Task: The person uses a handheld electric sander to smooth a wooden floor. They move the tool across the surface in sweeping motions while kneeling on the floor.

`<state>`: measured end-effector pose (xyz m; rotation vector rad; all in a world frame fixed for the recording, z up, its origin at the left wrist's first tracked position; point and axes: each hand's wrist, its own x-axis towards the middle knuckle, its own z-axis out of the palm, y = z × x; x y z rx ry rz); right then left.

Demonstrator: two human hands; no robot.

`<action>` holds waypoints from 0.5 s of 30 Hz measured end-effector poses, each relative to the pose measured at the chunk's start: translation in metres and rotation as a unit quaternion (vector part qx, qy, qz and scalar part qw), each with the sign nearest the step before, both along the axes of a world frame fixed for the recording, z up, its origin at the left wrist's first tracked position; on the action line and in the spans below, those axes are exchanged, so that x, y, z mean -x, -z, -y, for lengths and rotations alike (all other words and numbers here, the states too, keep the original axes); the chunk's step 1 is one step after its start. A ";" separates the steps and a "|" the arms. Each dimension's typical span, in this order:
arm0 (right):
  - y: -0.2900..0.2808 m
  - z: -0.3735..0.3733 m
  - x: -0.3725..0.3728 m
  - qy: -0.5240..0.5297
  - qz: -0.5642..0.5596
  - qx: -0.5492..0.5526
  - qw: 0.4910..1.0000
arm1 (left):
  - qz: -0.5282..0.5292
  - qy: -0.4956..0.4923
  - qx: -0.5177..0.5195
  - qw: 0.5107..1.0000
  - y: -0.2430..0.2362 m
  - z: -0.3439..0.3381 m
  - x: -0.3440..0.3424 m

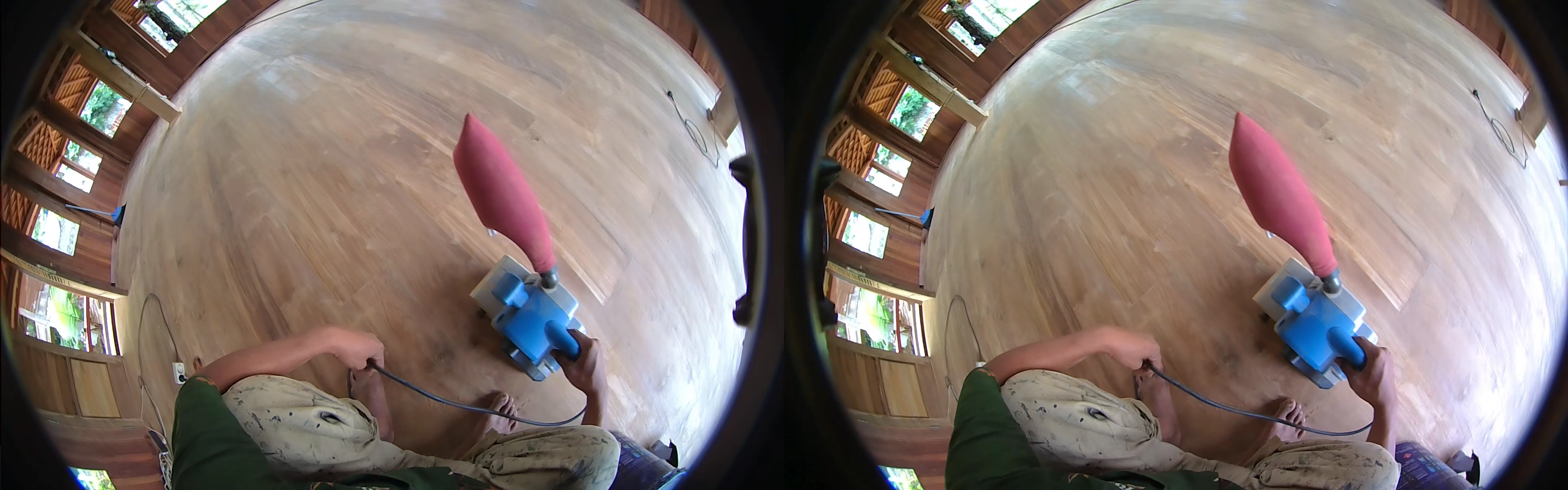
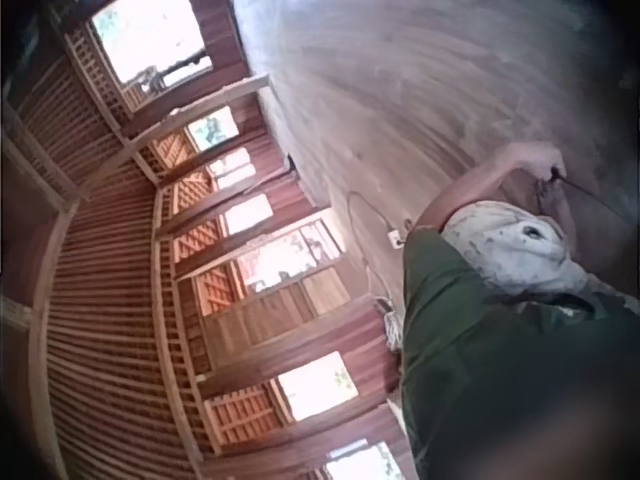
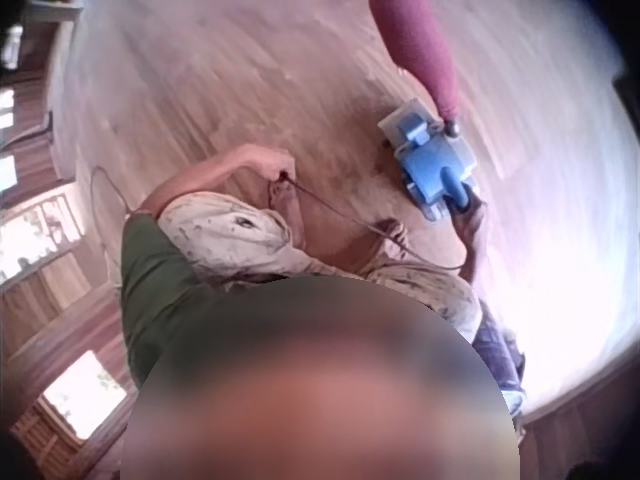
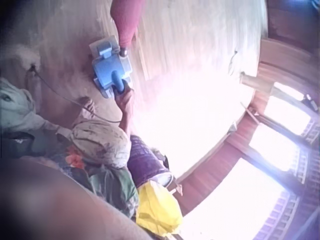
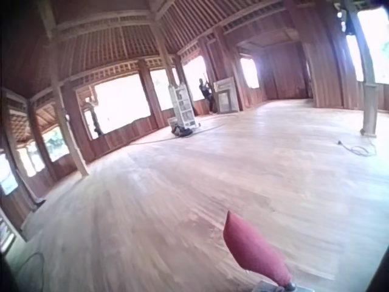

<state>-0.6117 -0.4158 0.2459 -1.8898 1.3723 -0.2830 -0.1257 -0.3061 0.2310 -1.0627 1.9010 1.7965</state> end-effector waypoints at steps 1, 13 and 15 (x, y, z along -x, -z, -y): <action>-0.001 0.005 -0.010 -0.004 0.013 0.006 1.000 | 0.010 0.012 -0.016 1.000 0.004 -0.002 -0.001; 0.055 0.166 -0.264 -0.094 0.069 0.091 0.989 | 0.139 -0.158 0.043 0.977 -0.029 -0.064 -0.017; 0.058 0.184 -0.309 -0.110 0.097 0.112 0.983 | 0.138 -0.243 0.032 0.960 -0.038 -0.090 -0.019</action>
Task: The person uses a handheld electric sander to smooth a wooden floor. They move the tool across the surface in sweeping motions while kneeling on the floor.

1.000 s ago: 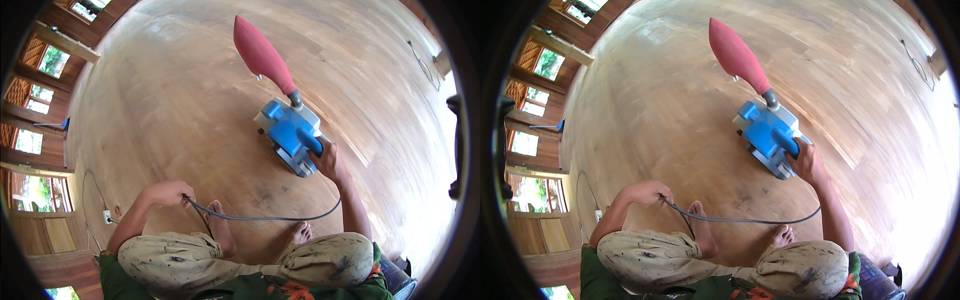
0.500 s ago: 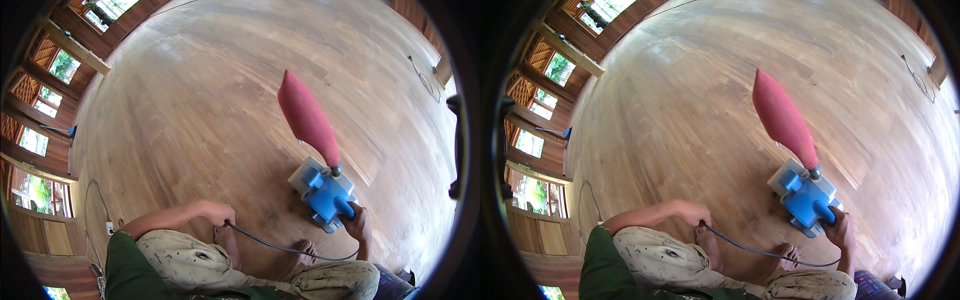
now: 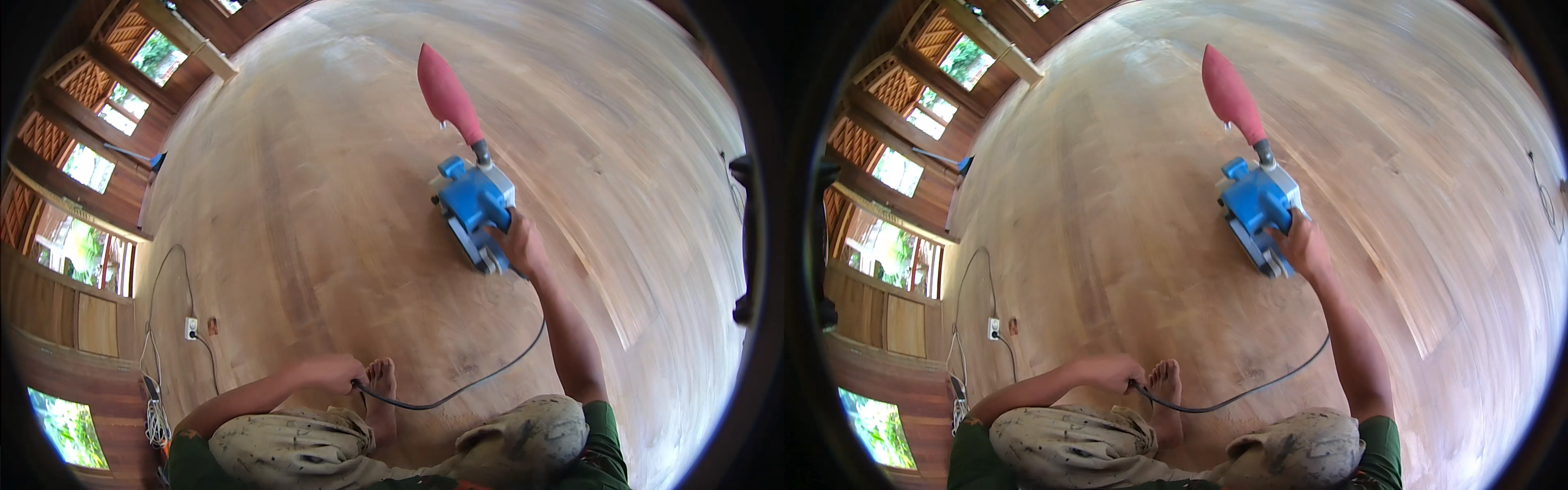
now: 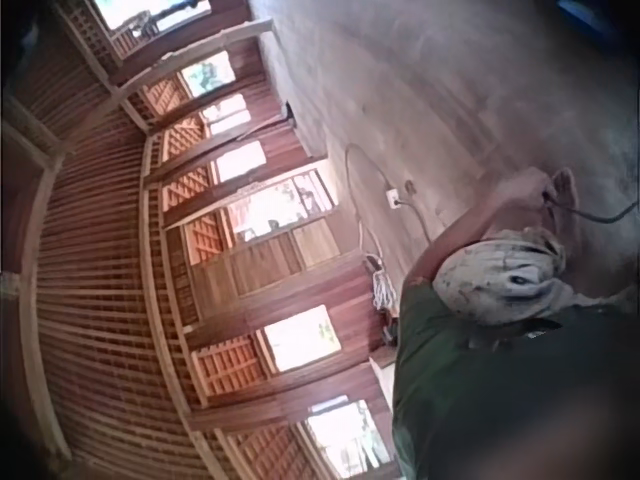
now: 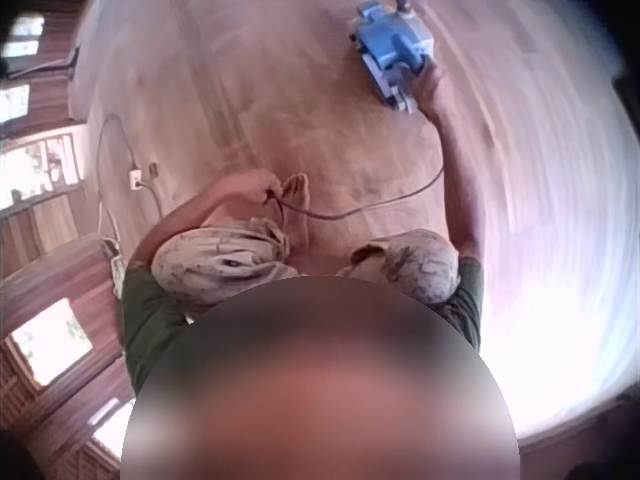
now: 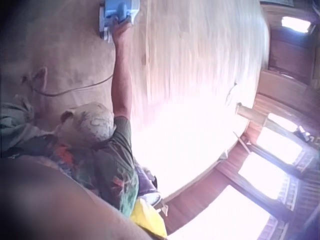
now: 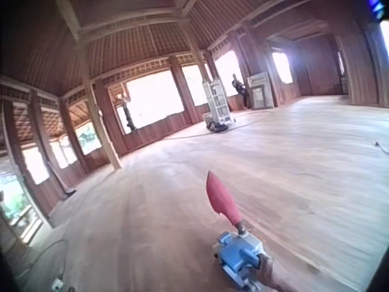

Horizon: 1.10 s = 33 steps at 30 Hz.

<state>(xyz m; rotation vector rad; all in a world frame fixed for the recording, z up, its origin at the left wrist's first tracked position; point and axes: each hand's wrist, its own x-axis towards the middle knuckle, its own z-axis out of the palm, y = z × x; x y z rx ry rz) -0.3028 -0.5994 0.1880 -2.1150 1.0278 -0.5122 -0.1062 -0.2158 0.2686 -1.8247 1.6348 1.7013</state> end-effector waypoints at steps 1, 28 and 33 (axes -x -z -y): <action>0.005 0.009 -0.019 -0.003 0.010 0.003 1.000 | -0.004 -0.042 -0.014 0.999 -0.002 -0.010 0.000; -0.022 -0.096 0.224 0.091 -0.042 -0.043 0.994 | -0.124 0.135 -0.029 0.983 0.024 0.084 0.016; -0.042 -0.133 0.303 0.087 -0.051 -0.117 0.988 | -0.130 0.205 -0.031 0.969 0.043 0.101 0.034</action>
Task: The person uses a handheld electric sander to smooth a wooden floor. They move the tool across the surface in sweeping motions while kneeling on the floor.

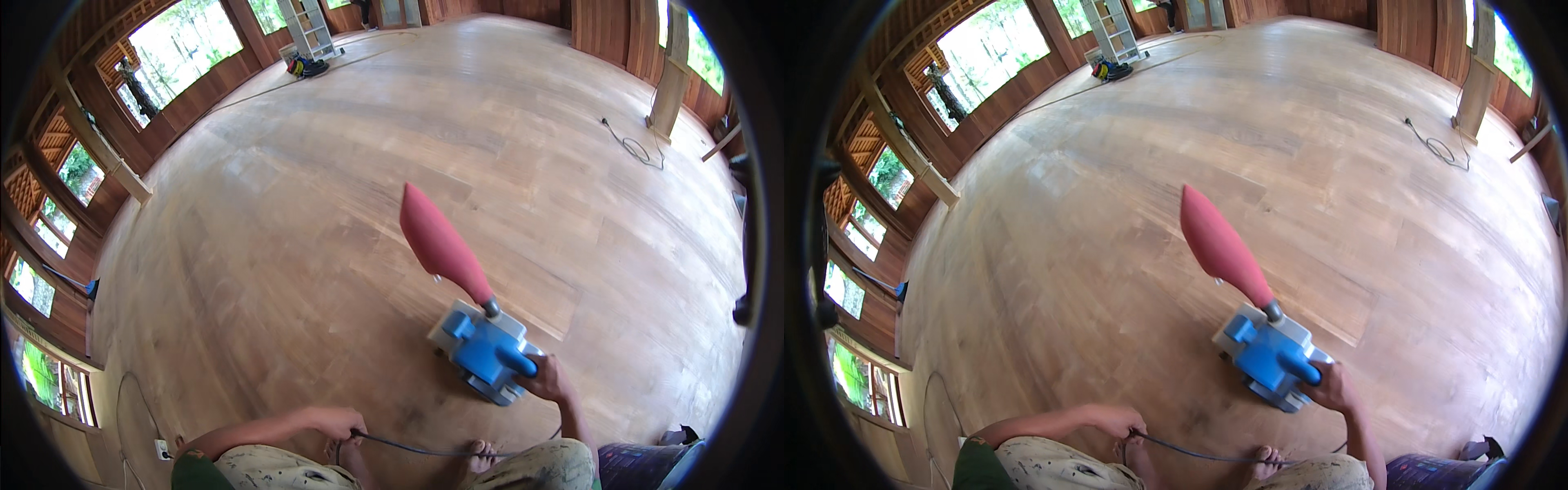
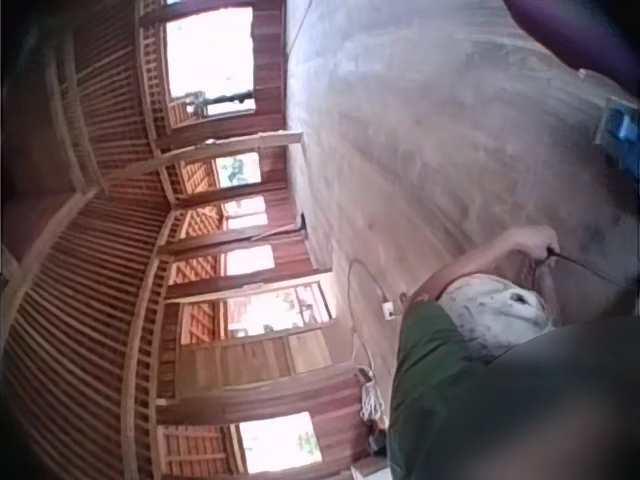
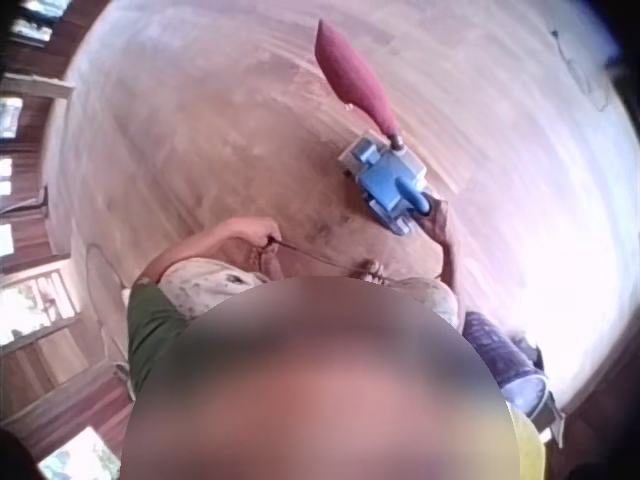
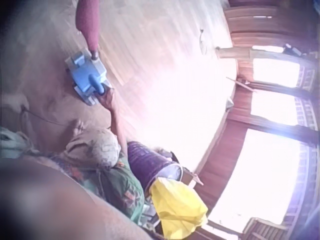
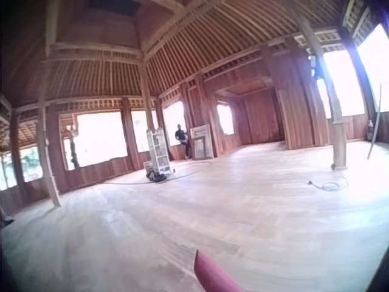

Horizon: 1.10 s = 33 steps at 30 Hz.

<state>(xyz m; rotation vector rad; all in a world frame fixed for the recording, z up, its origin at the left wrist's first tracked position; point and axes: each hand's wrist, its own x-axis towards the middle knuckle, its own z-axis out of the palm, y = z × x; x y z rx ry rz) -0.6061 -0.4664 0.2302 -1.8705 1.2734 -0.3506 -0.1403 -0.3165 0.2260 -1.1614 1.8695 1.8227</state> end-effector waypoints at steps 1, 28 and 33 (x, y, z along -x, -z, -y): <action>-0.005 -0.004 0.014 -0.006 0.019 -0.024 1.000 | -0.013 0.002 -0.015 1.000 0.002 0.002 0.000; 0.120 0.208 -0.383 -0.173 0.218 -0.019 0.960 | 0.131 -0.259 -0.007 0.957 -0.043 -0.132 -0.028; 0.112 0.204 -0.384 -0.156 0.231 -0.038 0.960 | 0.133 -0.305 -0.033 0.942 -0.043 -0.128 -0.025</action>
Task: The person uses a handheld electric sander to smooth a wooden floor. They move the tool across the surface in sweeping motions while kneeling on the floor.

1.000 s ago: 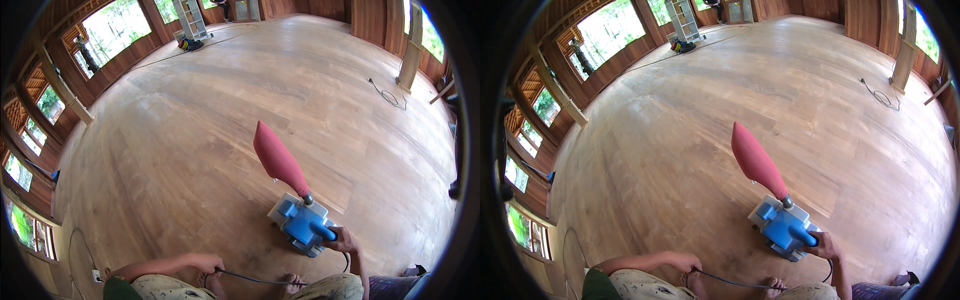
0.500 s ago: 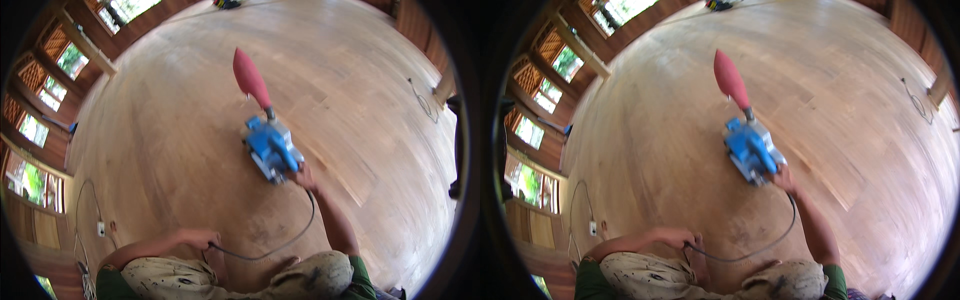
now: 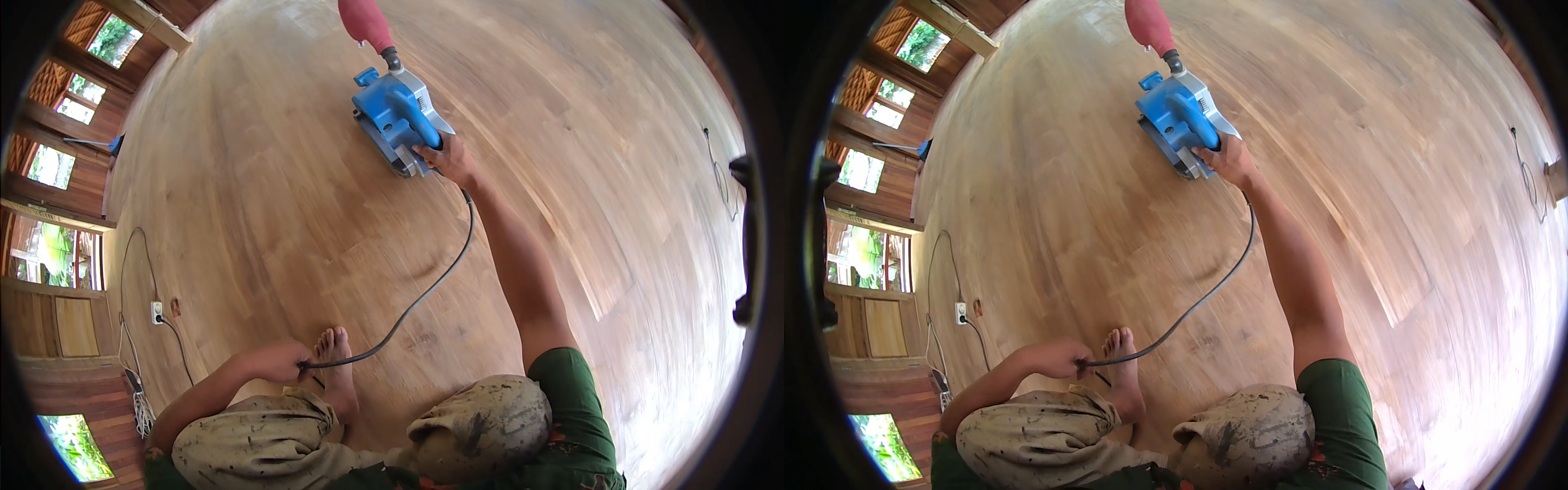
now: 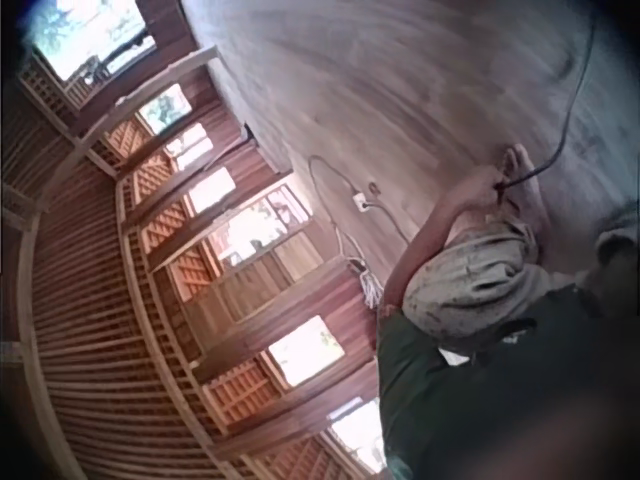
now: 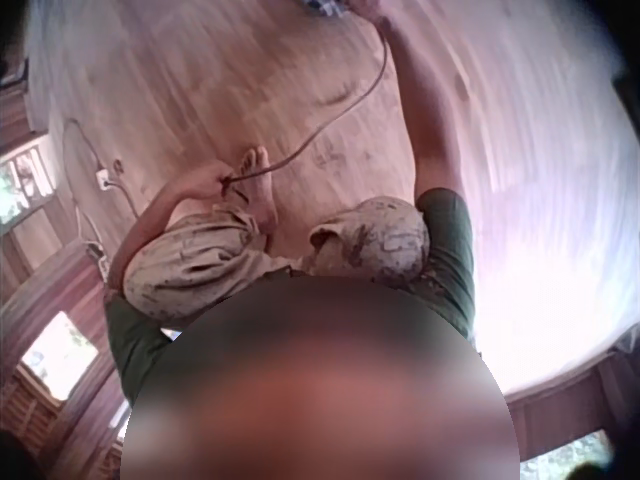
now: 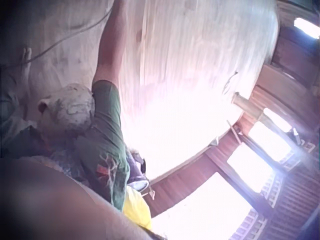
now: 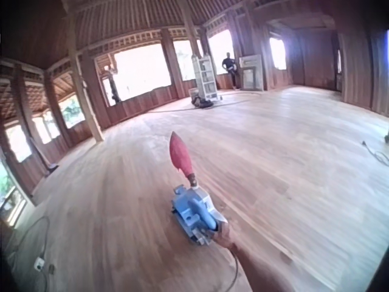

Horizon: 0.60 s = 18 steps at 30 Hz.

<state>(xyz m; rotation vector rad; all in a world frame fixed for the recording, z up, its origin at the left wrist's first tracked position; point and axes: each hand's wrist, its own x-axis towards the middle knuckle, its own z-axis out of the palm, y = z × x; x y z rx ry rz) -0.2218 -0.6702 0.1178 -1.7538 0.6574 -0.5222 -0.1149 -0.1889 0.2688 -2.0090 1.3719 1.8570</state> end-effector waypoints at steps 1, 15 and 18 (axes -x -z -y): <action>-0.003 -0.002 0.007 0.000 -0.003 0.011 1.000 | 0.000 0.003 -0.008 1.000 -0.001 0.006 0.001; -0.034 -0.123 0.285 0.054 -0.059 -0.060 0.995 | -0.076 0.196 -0.012 0.978 0.014 0.089 0.017; -0.049 -0.160 0.356 0.083 -0.092 -0.125 0.984 | -0.084 0.205 -0.018 0.975 0.027 0.094 0.021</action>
